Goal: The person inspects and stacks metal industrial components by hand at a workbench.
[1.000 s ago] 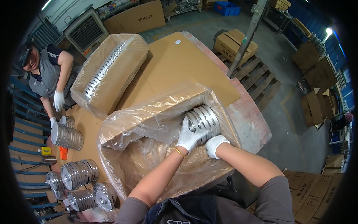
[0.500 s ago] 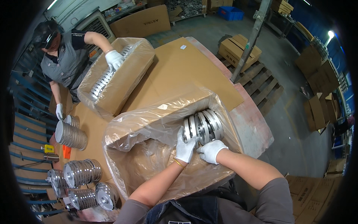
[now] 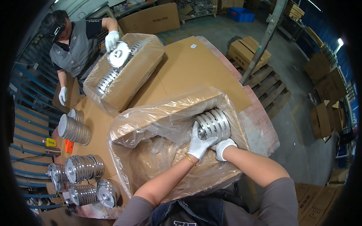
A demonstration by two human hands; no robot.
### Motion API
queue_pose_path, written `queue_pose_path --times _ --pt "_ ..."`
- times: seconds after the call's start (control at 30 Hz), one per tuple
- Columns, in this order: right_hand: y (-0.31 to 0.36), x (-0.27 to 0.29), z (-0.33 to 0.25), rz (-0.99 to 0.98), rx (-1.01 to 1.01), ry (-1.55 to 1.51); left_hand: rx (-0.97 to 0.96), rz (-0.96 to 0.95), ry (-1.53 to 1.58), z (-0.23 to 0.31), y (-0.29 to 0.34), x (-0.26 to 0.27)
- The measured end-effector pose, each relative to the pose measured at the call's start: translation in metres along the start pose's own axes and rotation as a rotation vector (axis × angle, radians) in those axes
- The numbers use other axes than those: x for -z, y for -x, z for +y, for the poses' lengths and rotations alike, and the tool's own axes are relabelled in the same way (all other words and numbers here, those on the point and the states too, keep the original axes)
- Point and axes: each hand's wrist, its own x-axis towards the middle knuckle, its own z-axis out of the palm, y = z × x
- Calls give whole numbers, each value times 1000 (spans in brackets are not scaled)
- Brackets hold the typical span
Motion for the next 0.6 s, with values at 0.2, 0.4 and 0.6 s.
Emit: queue_pose_path --times 0.2,0.4,0.6 --pt "4 11 -11 29 100 -50 44 -244 -75 15 -14 22" --pt "-12 9 6 -94 -37 -187 -17 -283 -816 98 15 33" --pt "-48 -22 54 32 220 -173 -646 -127 -883 235 137 107"
